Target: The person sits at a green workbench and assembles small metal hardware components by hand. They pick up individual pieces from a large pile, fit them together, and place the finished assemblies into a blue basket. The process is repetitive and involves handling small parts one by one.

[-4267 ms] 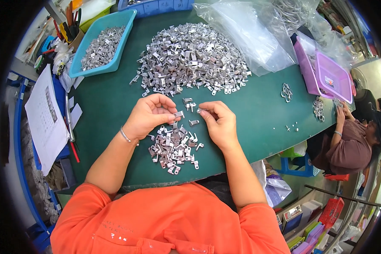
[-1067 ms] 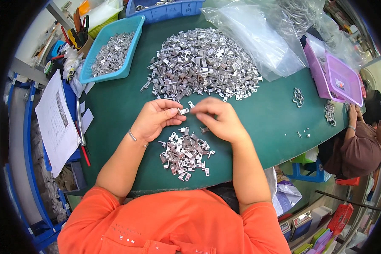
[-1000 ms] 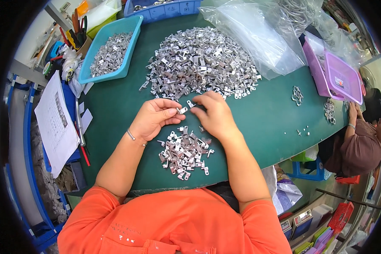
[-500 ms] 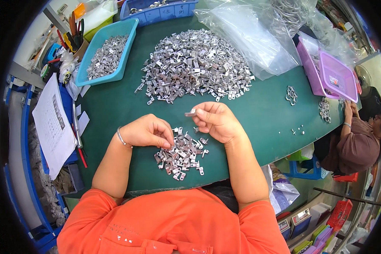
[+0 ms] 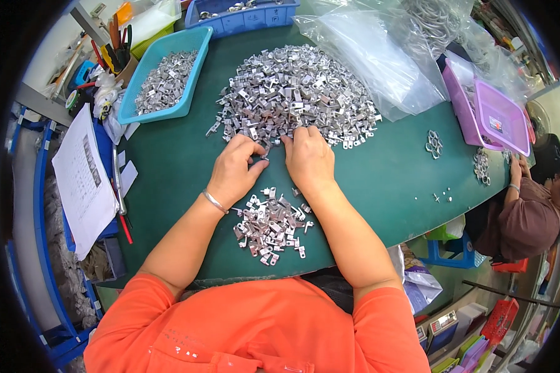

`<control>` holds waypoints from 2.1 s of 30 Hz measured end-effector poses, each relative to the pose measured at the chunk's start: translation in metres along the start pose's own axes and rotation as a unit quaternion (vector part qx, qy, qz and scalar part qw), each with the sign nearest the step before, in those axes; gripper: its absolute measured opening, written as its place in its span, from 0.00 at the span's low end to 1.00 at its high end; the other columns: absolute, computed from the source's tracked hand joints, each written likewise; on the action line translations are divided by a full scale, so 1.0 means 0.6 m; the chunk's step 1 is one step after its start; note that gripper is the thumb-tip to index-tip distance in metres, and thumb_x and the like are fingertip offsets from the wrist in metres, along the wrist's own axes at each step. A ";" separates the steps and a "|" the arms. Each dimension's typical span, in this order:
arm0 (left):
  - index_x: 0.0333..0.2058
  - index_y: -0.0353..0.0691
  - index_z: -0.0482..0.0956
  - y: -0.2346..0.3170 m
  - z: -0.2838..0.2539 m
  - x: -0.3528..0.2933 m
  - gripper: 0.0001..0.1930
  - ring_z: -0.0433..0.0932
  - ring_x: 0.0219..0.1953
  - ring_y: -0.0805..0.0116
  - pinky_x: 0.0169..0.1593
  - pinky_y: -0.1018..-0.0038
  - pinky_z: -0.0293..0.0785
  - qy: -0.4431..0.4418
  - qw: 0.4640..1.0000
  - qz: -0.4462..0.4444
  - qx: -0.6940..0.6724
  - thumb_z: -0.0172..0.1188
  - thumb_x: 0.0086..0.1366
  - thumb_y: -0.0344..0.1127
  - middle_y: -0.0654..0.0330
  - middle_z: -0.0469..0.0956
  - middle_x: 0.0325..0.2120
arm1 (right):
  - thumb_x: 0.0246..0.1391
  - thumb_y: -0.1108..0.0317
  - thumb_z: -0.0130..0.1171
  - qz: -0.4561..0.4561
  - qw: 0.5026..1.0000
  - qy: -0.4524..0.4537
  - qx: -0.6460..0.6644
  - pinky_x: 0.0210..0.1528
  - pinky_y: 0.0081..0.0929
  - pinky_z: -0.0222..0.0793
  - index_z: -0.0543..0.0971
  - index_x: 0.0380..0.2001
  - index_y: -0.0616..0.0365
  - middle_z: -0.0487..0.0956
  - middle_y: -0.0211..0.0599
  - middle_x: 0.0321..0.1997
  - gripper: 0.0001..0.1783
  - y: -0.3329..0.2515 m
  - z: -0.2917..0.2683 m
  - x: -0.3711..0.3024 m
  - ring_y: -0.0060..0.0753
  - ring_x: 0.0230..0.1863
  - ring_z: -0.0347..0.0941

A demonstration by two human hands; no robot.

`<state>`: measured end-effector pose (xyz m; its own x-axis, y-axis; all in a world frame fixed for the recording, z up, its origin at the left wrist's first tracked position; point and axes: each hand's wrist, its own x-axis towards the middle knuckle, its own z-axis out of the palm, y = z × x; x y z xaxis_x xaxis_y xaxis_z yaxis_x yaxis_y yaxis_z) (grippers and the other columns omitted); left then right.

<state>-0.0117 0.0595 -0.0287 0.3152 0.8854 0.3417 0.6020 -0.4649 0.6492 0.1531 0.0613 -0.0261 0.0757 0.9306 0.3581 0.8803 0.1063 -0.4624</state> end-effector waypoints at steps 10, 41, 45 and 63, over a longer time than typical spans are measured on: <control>0.37 0.37 0.74 0.015 -0.015 -0.005 0.17 0.74 0.32 0.69 0.37 0.75 0.73 -0.022 0.994 -0.078 -0.075 0.68 0.47 0.26 0.60 0.72 0.31 | 0.46 0.75 0.59 -0.039 0.986 -0.066 0.145 0.38 0.39 0.70 0.77 0.33 0.57 0.73 0.42 0.34 0.09 0.031 -0.022 -0.003 0.48 0.37 0.72; 0.34 0.34 0.78 0.003 -0.019 -0.006 0.10 0.77 0.31 0.72 0.37 0.79 0.75 0.028 0.986 -0.107 -0.128 0.60 0.51 0.18 0.60 0.74 0.33 | 0.45 0.84 0.61 0.176 0.706 -0.171 0.664 0.41 0.26 0.77 0.76 0.34 0.67 0.80 0.43 0.35 0.10 0.041 -0.050 -0.019 0.32 0.36 0.78; 0.32 0.34 0.79 -0.005 -0.022 -0.008 0.07 0.77 0.29 0.69 0.35 0.77 0.74 0.015 0.997 -0.077 -0.017 0.62 0.51 0.22 0.59 0.74 0.29 | 0.45 0.85 0.61 0.166 0.706 -0.167 0.668 0.40 0.26 0.77 0.74 0.35 0.66 0.80 0.45 0.36 0.13 0.041 -0.054 -0.019 0.32 0.36 0.78; 0.41 0.29 0.76 0.004 -0.033 0.001 0.10 0.80 0.38 0.67 0.43 0.76 0.78 -0.054 0.806 -0.243 -0.537 0.59 0.60 0.23 0.53 0.79 0.38 | 0.54 0.80 0.55 0.185 0.679 -0.245 0.667 0.32 0.21 0.74 0.75 0.38 0.66 0.80 0.41 0.33 0.08 0.038 -0.042 -0.012 0.29 0.33 0.77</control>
<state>-0.0248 0.0591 -0.0137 0.3309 0.9310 -0.1539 -0.2894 0.2554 0.9225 0.1843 0.0483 -0.0186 -0.2762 0.9502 -0.1444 -0.3890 -0.2479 -0.8872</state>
